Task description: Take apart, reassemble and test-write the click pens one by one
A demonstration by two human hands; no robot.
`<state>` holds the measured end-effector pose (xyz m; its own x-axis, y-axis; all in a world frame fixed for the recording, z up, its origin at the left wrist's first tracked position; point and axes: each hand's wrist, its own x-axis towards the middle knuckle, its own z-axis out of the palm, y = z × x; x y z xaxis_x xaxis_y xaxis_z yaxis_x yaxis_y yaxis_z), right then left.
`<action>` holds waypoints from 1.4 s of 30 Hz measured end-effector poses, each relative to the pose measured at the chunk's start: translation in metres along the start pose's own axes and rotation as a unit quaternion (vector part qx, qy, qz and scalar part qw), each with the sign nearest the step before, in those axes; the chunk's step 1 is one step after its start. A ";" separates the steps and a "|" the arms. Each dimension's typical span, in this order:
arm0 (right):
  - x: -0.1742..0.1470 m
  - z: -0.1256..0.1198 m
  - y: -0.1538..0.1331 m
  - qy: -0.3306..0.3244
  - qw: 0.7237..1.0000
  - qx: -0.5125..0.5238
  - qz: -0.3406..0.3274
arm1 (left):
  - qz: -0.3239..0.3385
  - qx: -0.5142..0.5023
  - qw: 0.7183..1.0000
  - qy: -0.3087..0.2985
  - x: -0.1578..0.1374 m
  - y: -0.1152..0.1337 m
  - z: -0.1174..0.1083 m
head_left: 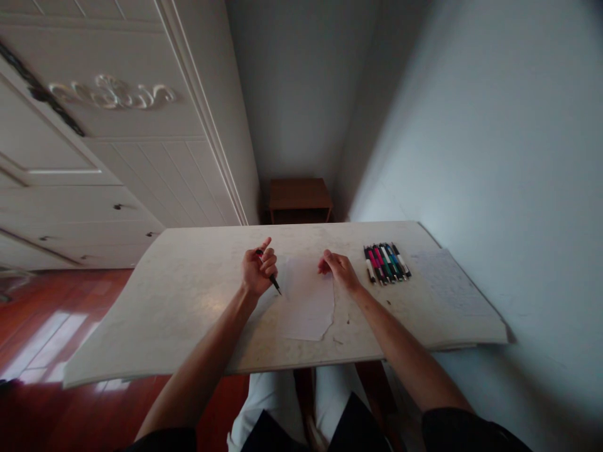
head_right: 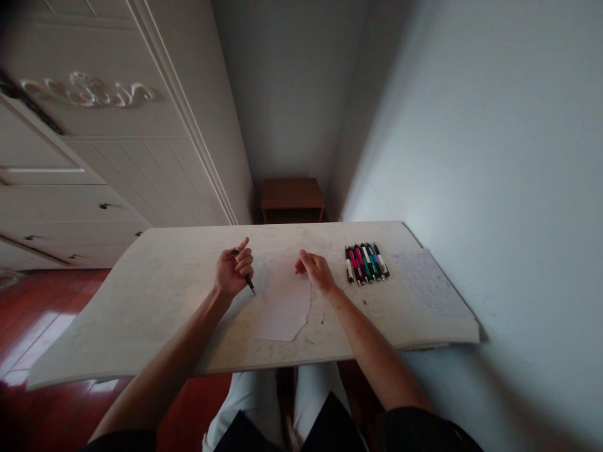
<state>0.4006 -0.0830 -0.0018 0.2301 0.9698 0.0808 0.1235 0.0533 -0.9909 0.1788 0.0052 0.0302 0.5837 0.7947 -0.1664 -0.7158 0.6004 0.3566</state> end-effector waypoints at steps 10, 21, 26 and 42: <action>-0.005 0.003 -0.013 -0.022 0.999 0.003 -0.029 | -0.018 0.039 0.998 -0.040 -0.008 -0.004 0.006; -0.009 0.011 -0.011 -0.065 0.995 0.053 -0.047 | 0.044 0.051 0.998 0.016 0.001 -0.044 0.026; -0.007 0.011 -0.012 -0.044 0.995 0.082 -0.042 | 0.056 0.060 0.996 0.014 0.017 -0.048 0.033; -0.004 0.005 -0.004 -0.013 0.996 0.092 -0.010 | 0.059 0.001 0.998 0.016 0.037 -0.040 0.017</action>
<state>0.3941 -0.0860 0.0015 0.2037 0.9739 0.1004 -0.0512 0.1130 -0.9923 0.2356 0.0092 0.0257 0.4837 0.8619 -0.1521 -0.7773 0.5029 0.3781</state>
